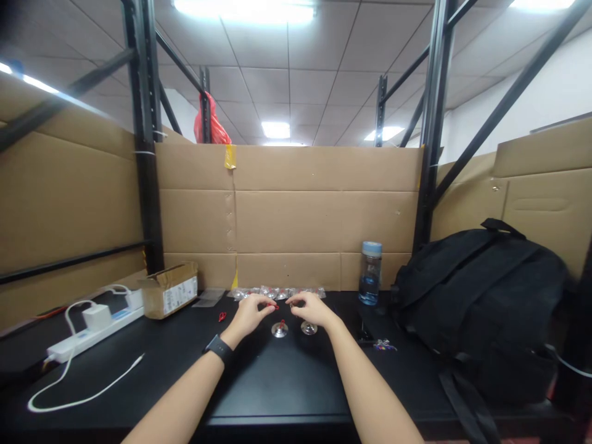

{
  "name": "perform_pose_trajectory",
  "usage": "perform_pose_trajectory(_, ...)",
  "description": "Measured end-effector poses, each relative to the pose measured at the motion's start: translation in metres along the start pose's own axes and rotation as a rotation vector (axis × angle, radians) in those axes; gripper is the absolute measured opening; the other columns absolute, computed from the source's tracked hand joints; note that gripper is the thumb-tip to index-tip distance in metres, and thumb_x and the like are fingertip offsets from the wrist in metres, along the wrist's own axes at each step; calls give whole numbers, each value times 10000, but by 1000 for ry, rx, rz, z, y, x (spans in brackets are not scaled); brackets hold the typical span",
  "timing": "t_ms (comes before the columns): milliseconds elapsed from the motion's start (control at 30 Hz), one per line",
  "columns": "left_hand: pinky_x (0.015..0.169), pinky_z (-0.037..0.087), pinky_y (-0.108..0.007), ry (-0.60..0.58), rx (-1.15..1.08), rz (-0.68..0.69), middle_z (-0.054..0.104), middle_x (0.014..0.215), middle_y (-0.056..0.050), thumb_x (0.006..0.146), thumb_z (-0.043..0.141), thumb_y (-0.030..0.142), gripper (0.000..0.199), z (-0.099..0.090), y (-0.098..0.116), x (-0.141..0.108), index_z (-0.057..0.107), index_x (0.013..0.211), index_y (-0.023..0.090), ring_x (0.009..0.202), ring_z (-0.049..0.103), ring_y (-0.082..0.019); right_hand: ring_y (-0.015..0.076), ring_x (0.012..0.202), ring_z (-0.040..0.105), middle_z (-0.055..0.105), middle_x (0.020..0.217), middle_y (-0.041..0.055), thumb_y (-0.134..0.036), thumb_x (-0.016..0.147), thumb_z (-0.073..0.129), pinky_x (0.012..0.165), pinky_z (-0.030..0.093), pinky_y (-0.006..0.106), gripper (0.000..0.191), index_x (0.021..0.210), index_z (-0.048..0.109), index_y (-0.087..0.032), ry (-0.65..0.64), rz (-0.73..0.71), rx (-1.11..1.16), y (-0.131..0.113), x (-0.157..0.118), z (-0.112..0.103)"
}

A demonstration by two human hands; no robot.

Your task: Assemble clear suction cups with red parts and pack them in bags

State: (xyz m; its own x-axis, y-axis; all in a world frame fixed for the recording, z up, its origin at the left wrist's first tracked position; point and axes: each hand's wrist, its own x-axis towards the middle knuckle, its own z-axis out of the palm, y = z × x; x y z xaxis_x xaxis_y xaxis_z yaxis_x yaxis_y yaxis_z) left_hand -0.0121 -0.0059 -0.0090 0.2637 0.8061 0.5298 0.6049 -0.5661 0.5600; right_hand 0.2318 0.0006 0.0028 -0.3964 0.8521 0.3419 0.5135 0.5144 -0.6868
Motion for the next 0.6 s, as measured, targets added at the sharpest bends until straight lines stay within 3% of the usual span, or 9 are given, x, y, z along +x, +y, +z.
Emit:
perform_pose_trajectory(100,997,432,-380,25,8,20,789,1028,-46,894,668,312,152,2,2,0,801,939,253,1049,675,-251,149,672,664,744,1085,85,-210,744,660,683,565,296,377,1101,774,-174,61,-16,139,-8,3,10)
perform_pose_trajectory(300,1020,436,-405,92,-61,88,745,1069,-57,945,616,332,167,10,6,0,752,975,239,1105,631,-249,215,917,726,725,1154,82,-270,720,785,901,589,399,413,1123,724,-205,130,-125,479,-18,6,24)
perform_pose_trajectory(600,1014,421,-419,157,16,87,641,1104,-63,968,595,324,162,14,8,-1,729,949,235,1114,587,-236,242,983,738,697,1200,98,-291,653,897,952,585,432,521,1119,683,-201,102,-112,618,-20,5,33)
